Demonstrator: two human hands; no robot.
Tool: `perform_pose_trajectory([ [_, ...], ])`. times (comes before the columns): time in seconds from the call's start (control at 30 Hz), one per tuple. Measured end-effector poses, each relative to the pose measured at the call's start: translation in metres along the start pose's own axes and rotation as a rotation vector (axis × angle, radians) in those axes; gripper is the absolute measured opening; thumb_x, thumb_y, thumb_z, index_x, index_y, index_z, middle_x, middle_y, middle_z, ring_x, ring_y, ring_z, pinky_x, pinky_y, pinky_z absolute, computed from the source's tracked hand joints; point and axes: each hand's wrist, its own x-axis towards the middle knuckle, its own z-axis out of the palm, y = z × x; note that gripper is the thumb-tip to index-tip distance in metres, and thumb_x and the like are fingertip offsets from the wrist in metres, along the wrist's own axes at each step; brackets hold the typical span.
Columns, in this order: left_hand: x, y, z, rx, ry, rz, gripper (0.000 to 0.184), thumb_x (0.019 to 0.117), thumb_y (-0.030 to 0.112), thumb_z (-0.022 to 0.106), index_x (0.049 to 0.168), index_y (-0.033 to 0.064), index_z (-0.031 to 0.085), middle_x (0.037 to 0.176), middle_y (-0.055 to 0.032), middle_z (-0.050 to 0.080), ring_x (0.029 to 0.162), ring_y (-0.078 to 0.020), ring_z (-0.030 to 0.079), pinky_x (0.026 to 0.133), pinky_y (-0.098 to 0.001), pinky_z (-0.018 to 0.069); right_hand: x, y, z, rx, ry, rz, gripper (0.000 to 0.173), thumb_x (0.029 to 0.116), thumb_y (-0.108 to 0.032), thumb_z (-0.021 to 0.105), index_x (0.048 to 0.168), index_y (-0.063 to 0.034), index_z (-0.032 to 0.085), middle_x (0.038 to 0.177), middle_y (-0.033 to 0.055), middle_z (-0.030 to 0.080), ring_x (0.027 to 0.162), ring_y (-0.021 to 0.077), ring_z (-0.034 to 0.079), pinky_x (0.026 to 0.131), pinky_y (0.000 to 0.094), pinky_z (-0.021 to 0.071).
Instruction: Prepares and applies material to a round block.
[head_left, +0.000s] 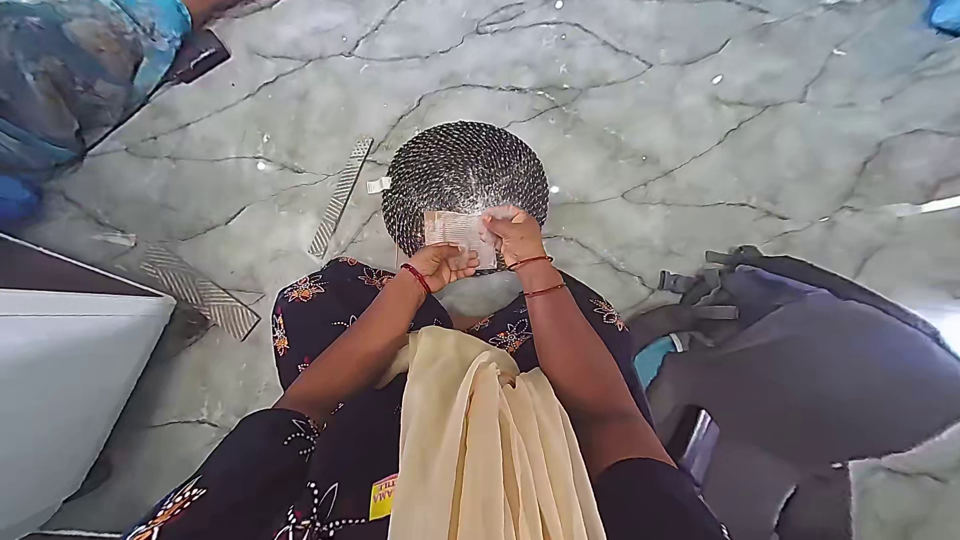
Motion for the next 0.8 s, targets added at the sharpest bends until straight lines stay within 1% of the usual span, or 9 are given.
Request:
perform_pose_trajectory([
  [0.1, -0.003, 0.002, 0.010, 0.007, -0.021, -0.007, 0.023, 0.1082, 0.012, 0.043, 0.123, 0.0000, 0.054, 0.100, -0.0125, 0.069, 0.084, -0.0208, 0.072, 0.079, -0.0351, 0.0622, -0.001, 0.000, 0.002, -0.059, 0.002, -0.016, 0.019, 0.0937, 0.002, 0.068, 0.112, 0.0042, 0.063, 0.089, 0.0075, 0.066, 0.069, 0.0079, 0.062, 0.066, 0.0242, 0.0556],
  [0.2, 0.000, 0.001, 0.011, 0.060, -0.045, 0.001, 0.028, 0.1085, 0.018, 0.040, 0.123, 0.0000, 0.055, 0.104, -0.0134, 0.069, 0.090, -0.0226, 0.071, 0.084, -0.0374, 0.0599, -0.002, 0.000, 0.004, -0.020, -0.011, -0.020, 0.017, 0.0935, 0.003, 0.068, 0.110, 0.0035, 0.063, 0.088, 0.0070, 0.067, 0.069, 0.0084, 0.065, 0.066, 0.0243, 0.0582],
  [0.27, 0.001, -0.003, 0.010, 0.086, -0.032, 0.033, 0.026, 0.1069, 0.013, 0.044, 0.125, -0.0018, 0.055, 0.107, -0.0140, 0.067, 0.093, -0.0226, 0.069, 0.085, -0.0378, 0.0590, -0.005, 0.000, 0.006, 0.018, -0.020, -0.031, 0.018, 0.0935, 0.004, 0.068, 0.111, 0.0033, 0.063, 0.086, 0.0057, 0.067, 0.068, 0.0080, 0.065, 0.065, 0.0240, 0.0579],
  [0.37, 0.005, -0.009, 0.008, 0.118, -0.013, 0.094, 0.021, 0.1042, 0.003, 0.048, 0.122, -0.0039, 0.055, 0.105, -0.0130, 0.065, 0.092, -0.0223, 0.068, 0.086, -0.0391, 0.0590, -0.008, 0.001, 0.009, 0.035, -0.036, -0.052, 0.016, 0.0936, 0.004, 0.067, 0.109, 0.0028, 0.062, 0.084, 0.0037, 0.067, 0.066, 0.0065, 0.064, 0.064, 0.0229, 0.0573],
  [0.47, 0.002, -0.008, 0.011, 0.104, -0.016, 0.084, 0.020, 0.1063, 0.008, 0.047, 0.120, -0.0017, 0.056, 0.101, -0.0112, 0.067, 0.089, -0.0204, 0.070, 0.083, -0.0369, 0.0601, -0.004, 0.007, 0.008, -0.006, -0.042, -0.057, 0.019, 0.0926, 0.003, 0.069, 0.110, 0.0034, 0.064, 0.087, 0.0050, 0.067, 0.068, 0.0063, 0.062, 0.064, 0.0225, 0.0547],
  [0.53, 0.001, -0.006, 0.012, 0.053, -0.027, 0.059, 0.018, 0.1063, 0.012, 0.047, 0.115, 0.0012, 0.058, 0.096, -0.0088, 0.068, 0.087, -0.0197, 0.071, 0.081, -0.0361, 0.0608, -0.001, 0.010, 0.008, -0.026, -0.039, -0.059, 0.018, 0.0921, 0.003, 0.069, 0.109, 0.0043, 0.064, 0.088, 0.0062, 0.067, 0.071, 0.0073, 0.064, 0.067, 0.0245, 0.0574],
  [0.63, -0.002, -0.006, 0.012, -0.008, -0.065, 0.056, 0.017, 0.1065, 0.010, 0.047, 0.113, 0.0024, 0.060, 0.094, -0.0081, 0.071, 0.085, -0.0185, 0.072, 0.081, -0.0345, 0.0614, -0.001, 0.011, 0.008, -0.093, -0.033, -0.068, 0.020, 0.0923, 0.001, 0.070, 0.111, 0.0049, 0.065, 0.091, 0.0088, 0.068, 0.073, 0.0091, 0.064, 0.069, 0.0268, 0.0571],
  [0.73, -0.001, -0.010, 0.011, -0.005, -0.078, 0.102, 0.014, 0.1047, 0.002, 0.050, 0.118, 0.0015, 0.056, 0.095, -0.0066, 0.067, 0.084, -0.0150, 0.069, 0.080, -0.0309, 0.0602, -0.002, 0.013, 0.010, -0.193, -0.030, -0.126, 0.022, 0.0916, -0.003, 0.072, 0.112, 0.0048, 0.068, 0.093, 0.0115, 0.069, 0.075, 0.0111, 0.063, 0.071, 0.0297, 0.0551],
  [0.8, -0.002, -0.011, 0.015, 0.025, -0.049, 0.141, 0.023, 0.1018, -0.003, 0.054, 0.125, 0.0013, 0.052, 0.099, -0.0059, 0.066, 0.085, -0.0123, 0.068, 0.080, -0.0292, 0.0594, -0.002, 0.014, 0.011, -0.245, -0.026, -0.175, 0.022, 0.0905, -0.005, 0.074, 0.110, 0.0044, 0.069, 0.094, 0.0121, 0.071, 0.078, 0.0120, 0.065, 0.074, 0.0318, 0.0563],
])
